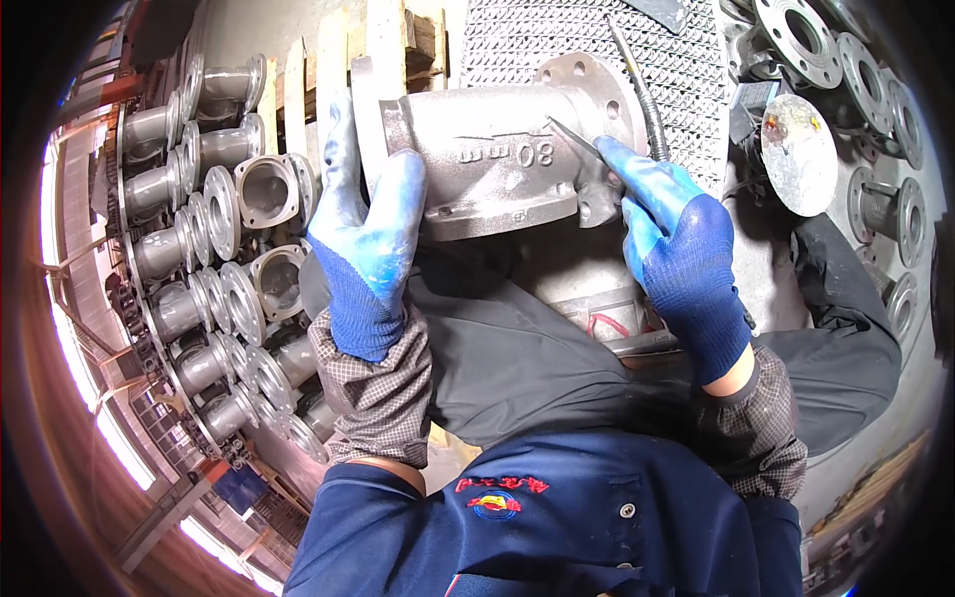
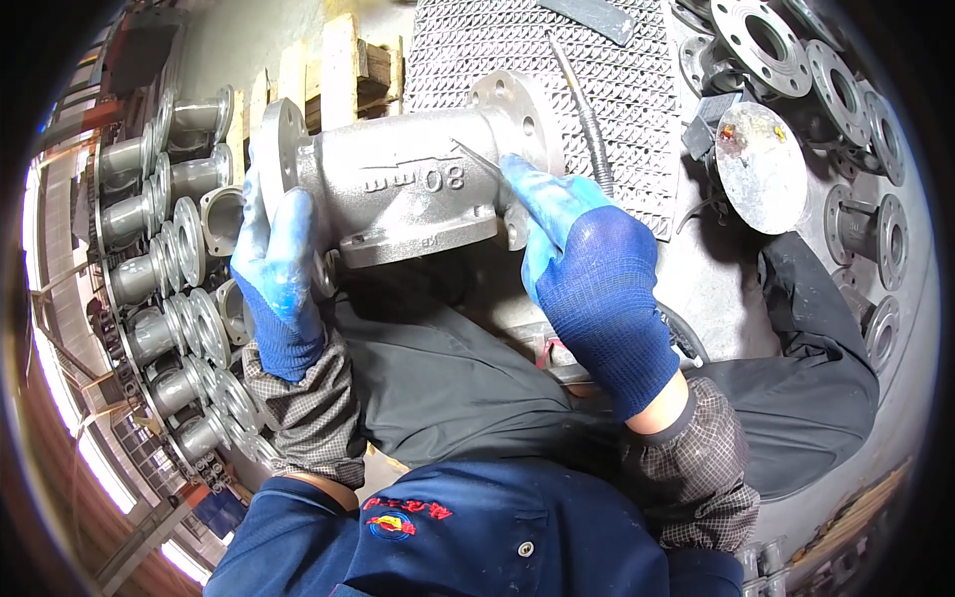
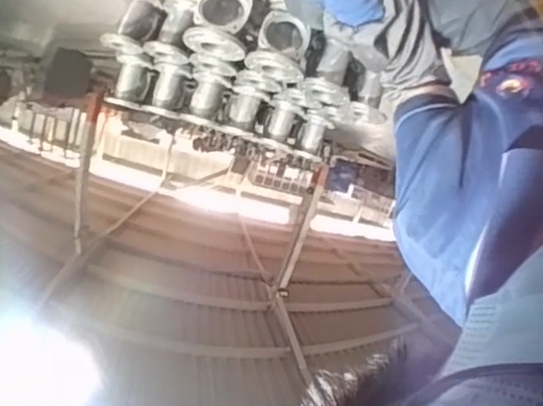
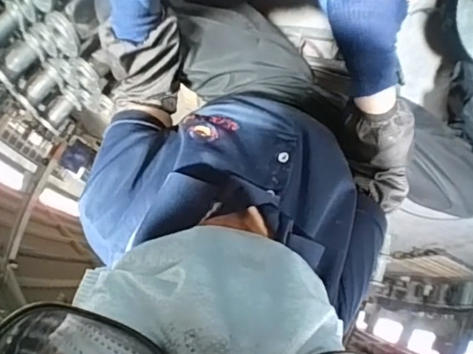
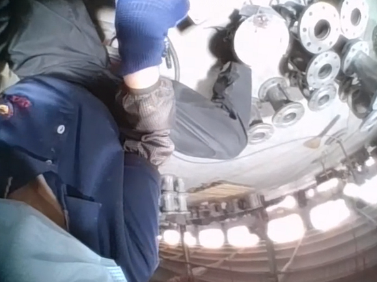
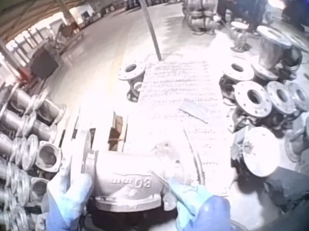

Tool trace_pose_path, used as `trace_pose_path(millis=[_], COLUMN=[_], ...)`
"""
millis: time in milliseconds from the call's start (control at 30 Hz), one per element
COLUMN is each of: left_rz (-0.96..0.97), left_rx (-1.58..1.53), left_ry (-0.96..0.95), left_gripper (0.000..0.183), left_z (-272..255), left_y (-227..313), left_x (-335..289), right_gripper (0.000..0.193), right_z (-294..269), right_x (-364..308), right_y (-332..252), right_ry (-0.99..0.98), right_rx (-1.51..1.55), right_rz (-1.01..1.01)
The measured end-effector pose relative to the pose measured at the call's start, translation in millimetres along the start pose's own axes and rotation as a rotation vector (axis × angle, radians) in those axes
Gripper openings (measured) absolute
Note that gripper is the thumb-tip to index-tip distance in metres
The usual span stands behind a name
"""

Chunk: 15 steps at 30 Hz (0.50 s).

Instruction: The person uses a small metal tool to scrape and clean the surface of a metal pipe fitting while sitting on the floor. They handle the fitting with both hands, turning it to access and clean different parts of its exterior and flanges.

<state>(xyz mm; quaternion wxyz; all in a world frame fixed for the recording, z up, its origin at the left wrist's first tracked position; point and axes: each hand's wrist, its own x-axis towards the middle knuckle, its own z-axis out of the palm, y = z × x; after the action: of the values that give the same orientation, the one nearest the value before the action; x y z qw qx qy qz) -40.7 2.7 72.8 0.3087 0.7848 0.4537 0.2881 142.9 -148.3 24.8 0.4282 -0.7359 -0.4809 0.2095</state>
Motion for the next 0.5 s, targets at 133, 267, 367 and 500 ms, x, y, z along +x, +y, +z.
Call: trace_pose_path(millis=[133,267,367,500], left_rz=[-0.023,-0.004,-0.026,-0.002], left_rx=[0.025,0.056,0.017,0.031], left_ry=[0.002,-0.013,-0.023,-0.010], left_gripper=[0.056,0.057,0.057,0.057], left_z=[-2,-3,-2,-1], left_y=[-2,-2,0,-1], left_x=[0,1,1,1], right_gripper=[0.045,0.043,0.043,0.043], right_z=[1,3,3,4], right_x=[1,2,2,-2], right_y=[-4,-4,-7,-14], right_ry=[-0.016,-0.013,-0.023,-0.119], right_rx=[-0.033,-0.057,-0.103,-0.265], right_rz=[0.001,0.024,0.038,0.077])
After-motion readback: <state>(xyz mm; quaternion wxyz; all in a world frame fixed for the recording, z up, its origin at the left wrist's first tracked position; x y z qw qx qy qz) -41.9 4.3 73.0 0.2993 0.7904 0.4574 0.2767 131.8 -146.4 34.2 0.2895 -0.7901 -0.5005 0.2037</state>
